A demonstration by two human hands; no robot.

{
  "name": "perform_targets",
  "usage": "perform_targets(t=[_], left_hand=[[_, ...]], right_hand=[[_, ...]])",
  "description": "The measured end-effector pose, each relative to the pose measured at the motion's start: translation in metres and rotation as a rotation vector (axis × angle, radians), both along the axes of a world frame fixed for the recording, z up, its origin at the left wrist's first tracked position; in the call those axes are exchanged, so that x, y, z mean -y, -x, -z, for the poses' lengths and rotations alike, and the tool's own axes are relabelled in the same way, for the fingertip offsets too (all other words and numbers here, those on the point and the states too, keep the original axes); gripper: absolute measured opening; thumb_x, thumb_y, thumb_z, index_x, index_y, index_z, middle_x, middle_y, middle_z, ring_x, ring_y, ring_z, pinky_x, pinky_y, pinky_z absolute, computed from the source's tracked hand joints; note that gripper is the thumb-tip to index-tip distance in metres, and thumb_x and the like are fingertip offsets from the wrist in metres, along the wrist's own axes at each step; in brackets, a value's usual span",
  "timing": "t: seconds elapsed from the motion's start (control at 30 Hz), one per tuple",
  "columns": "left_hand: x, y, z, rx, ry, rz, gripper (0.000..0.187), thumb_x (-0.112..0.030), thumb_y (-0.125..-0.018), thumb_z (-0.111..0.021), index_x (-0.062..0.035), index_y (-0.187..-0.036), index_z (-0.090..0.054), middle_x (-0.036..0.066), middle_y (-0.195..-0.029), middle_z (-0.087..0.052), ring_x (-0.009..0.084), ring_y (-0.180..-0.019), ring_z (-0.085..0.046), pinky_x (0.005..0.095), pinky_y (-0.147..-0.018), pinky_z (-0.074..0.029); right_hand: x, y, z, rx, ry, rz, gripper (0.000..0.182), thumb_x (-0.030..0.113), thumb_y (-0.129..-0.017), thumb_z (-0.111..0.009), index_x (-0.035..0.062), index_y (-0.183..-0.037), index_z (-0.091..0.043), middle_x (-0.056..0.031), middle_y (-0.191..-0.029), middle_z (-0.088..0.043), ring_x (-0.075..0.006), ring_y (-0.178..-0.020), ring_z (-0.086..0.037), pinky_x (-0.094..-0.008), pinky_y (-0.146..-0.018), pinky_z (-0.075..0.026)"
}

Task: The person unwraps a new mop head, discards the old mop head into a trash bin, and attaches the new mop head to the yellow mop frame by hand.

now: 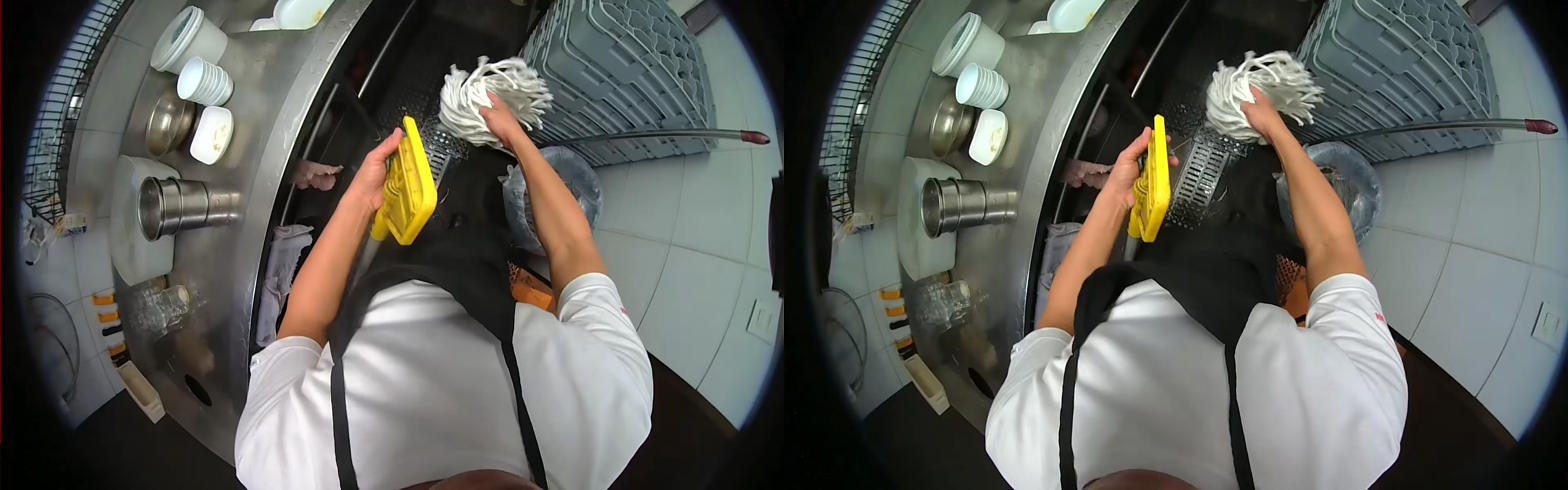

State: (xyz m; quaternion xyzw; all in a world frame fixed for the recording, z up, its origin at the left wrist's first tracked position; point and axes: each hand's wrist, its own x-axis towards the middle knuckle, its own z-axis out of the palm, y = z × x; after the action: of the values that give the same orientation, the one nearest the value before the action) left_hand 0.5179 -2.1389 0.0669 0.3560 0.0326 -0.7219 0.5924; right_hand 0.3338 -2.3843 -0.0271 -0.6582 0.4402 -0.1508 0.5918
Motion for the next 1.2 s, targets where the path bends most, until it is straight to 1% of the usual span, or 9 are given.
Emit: perform_targets(t=[0.13,0.3,0.37,0.53,0.63,0.8,0.97,1.13,1.2], left_hand=[[0.003,0.010,-0.017,0.035,-0.037,-0.076,0.050,-0.055,-0.092,-0.059,-0.0066,-0.101,-0.068,0.008,-0.076,-0.069,0.0166,-0.061,-0.067,0.0294,-0.057,-0.057],[0.007,0.011,-0.010,0.046,-0.039,-0.032,0.054,-0.057,-0.093,-0.057,-0.0044,-0.099,-0.069,0.006,-0.077,-0.069,0.0173,-0.064,-0.067,0.0322,-0.061,-0.057],[0.010,0.012,-0.001,0.013,-0.028,-0.053,0.055,-0.058,-0.093,-0.055,-0.0046,-0.099,-0.068,0.007,-0.080,-0.070,0.0190,-0.066,-0.068,0.0334,-0.063,-0.058],[0.001,0.004,0.003,-0.039,0.060,-0.008,0.060,-0.059,-0.099,-0.041,-0.0051,-0.116,-0.063,0.012,-0.103,-0.070,0.0255,-0.090,-0.069,0.0419,-0.081,-0.056],[0.011,0.019,0.007,-0.057,-0.141,-0.096,0.062,-0.062,-0.096,-0.043,-0.0058,-0.106,-0.067,0.013,-0.084,-0.071,0.0254,-0.071,-0.070,0.0372,-0.067,-0.059],[0.004,0.020,-0.018,-0.043,0.080,0.084,0.054,-0.049,-0.100,-0.044,-0.0056,-0.129,-0.057,0.028,-0.095,-0.069,0.0278,-0.068,-0.071,0.0278,-0.046,-0.057],[0.005,0.012,0.007,-0.084,0.070,-0.118,0.048,-0.043,-0.099,-0.050,-0.0043,-0.125,-0.059,0.017,-0.105,-0.070,0.0264,-0.083,-0.072,0.0384,-0.070,-0.061],[0.007,0.005,0.021,0.025,0.033,-0.206,0.044,-0.042,-0.099,-0.051,-0.0049,-0.121,-0.061,0.011,-0.105,-0.071,0.0226,-0.089,-0.071,0.0386,-0.081,-0.058],[0.004,0.007,0.012,-0.015,0.034,-0.182,0.043,-0.042,-0.099,-0.053,-0.0052,-0.118,-0.063,0.010,-0.102,-0.071,0.0221,-0.087,-0.071,0.0385,-0.080,-0.059]], right_hand=[[0.021,0.004,-0.023,0.426,-0.234,-0.099,0.063,0.008,-0.090,-0.049,0.0036,-0.150,-0.033,-0.0080,-0.134,-0.055,-0.0149,-0.114,-0.054,-0.0282,-0.099,-0.042],[0.031,0.002,-0.005,1.095,-0.879,0.090,0.048,0.029,-0.096,-0.039,-0.0013,-0.128,-0.056,-0.0195,-0.117,-0.065,-0.0319,-0.104,-0.065,-0.0464,-0.093,-0.052],[0.014,-0.020,0.032,0.874,-0.943,0.367,0.046,0.028,-0.096,-0.038,-0.0012,-0.125,-0.059,-0.0204,-0.112,-0.066,-0.0334,-0.099,-0.065,-0.0503,-0.090,-0.052],[-0.041,-0.028,0.028,0.985,-1.104,0.098,0.044,0.029,-0.100,-0.037,-0.0010,-0.122,-0.060,-0.0207,-0.122,-0.063,-0.0343,-0.110,-0.063,-0.0484,-0.099,-0.049],[-0.054,-0.046,-0.006,0.941,-0.950,0.048,0.046,0.031,-0.101,-0.037,-0.0006,-0.128,-0.056,-0.0183,-0.128,-0.061,-0.0331,-0.118,-0.059,-0.0479,-0.106,-0.044],[-0.063,-0.064,-0.036,1.046,-1.037,-0.248,0.049,0.033,-0.102,-0.037,-0.0004,-0.134,-0.052,-0.0177,-0.133,-0.058,-0.0314,-0.120,-0.058,-0.0452,-0.106,-0.045],[-0.081,-0.064,-0.063,0.543,-0.629,-0.149,0.048,0.034,-0.102,-0.037,0.0000,-0.130,-0.056,-0.0150,-0.126,-0.063,-0.0273,-0.114,-0.063,-0.0409,-0.100,-0.049],[-0.083,-0.039,-0.069,0.988,-0.990,-0.265,0.051,0.042,-0.103,-0.043,0.0024,-0.132,-0.054,-0.0122,-0.131,-0.060,-0.0239,-0.120,-0.058,-0.0414,-0.103,-0.045],[-0.100,-0.041,-0.073,0.773,-0.820,-0.097,0.052,0.042,-0.101,-0.048,0.0026,-0.134,-0.052,-0.0118,-0.132,-0.059,-0.0229,-0.121,-0.057,-0.0400,-0.103,-0.045]])
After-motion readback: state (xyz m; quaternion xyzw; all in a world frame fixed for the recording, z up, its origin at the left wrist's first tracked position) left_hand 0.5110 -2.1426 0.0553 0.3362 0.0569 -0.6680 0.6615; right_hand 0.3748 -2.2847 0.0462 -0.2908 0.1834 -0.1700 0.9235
